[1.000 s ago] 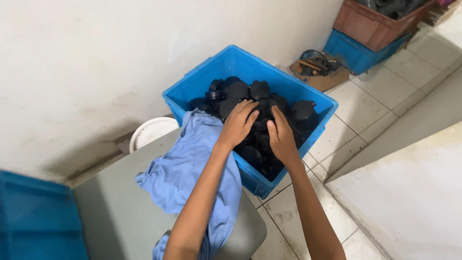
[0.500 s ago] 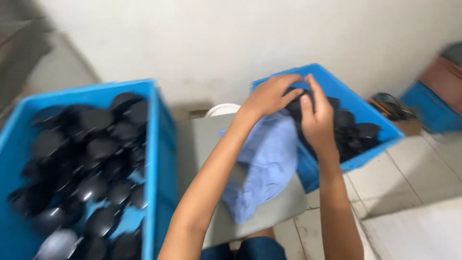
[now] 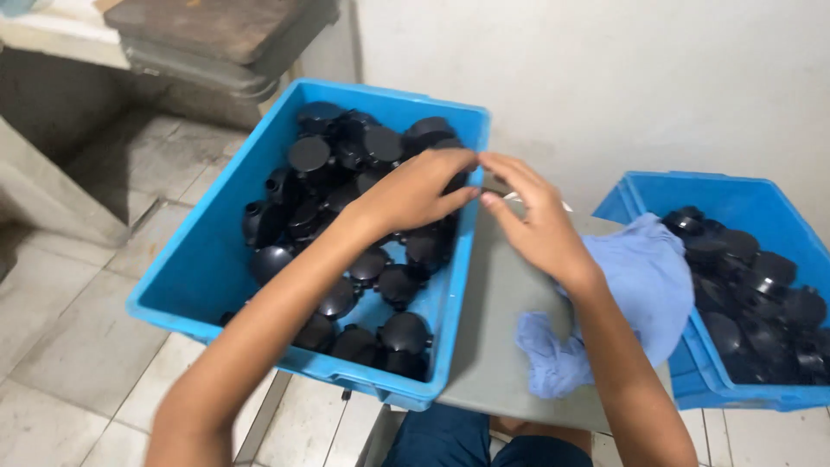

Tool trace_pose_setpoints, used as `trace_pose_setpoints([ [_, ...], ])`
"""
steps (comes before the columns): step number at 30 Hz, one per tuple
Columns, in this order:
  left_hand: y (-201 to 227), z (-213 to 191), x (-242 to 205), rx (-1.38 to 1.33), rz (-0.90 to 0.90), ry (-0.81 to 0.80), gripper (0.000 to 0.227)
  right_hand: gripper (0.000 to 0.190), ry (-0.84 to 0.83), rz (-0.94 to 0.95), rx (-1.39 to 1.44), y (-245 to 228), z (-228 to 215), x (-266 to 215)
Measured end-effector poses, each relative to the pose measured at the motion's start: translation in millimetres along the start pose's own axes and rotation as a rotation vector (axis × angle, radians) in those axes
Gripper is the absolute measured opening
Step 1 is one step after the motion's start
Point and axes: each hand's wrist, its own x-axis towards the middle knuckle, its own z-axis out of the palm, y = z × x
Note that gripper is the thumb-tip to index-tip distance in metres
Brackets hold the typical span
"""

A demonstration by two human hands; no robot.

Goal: The person sits on the floor between two blue crates filled with black plastic parts. They pick up a part, wipe it with a blue cloth, and place it in the second crate. This process is repeated for multiple parts.

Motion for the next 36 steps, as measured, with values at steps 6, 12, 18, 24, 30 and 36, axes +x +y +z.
trace_pose_setpoints([
  [6, -55.0, -16.9, -69.7, -0.087, -0.119, -0.116, 0.047, 0.044, -0.385, 0.0, -0.05, 7.4, 64.1, 40.2],
  [12, -132.9, 41.1, -82.0, -0.19, -0.293, -0.23, 0.057, 0.054, -0.97, 0.246, -0.406, 33.9, 121.5, 75.0],
  [18, -171.7, 97.1, -65.7, -0.07, -0.384, -0.383, 0.09, 0.04, -1.376, 0.364, -0.669, 113.0, 179.8, 74.5],
  [24, -173.9, 115.5, -53.1, 0.062, -0.321, -0.428, 0.106, 0.078, -1.503, 0.269, -0.807, 185.0, 204.1, 39.2],
  [30, -167.6, 124.4, -52.3, -0.093, -0.392, -0.369, 0.094, 0.098, -1.589, 0.359, -0.769, 145.2, 196.6, 59.0],
  [36, -160.0, 106.9, -59.1, -0.132, -0.4, -0.192, 0.096, 0.122, -1.441, 0.604, -0.643, 109.9, 191.2, 76.0],
])
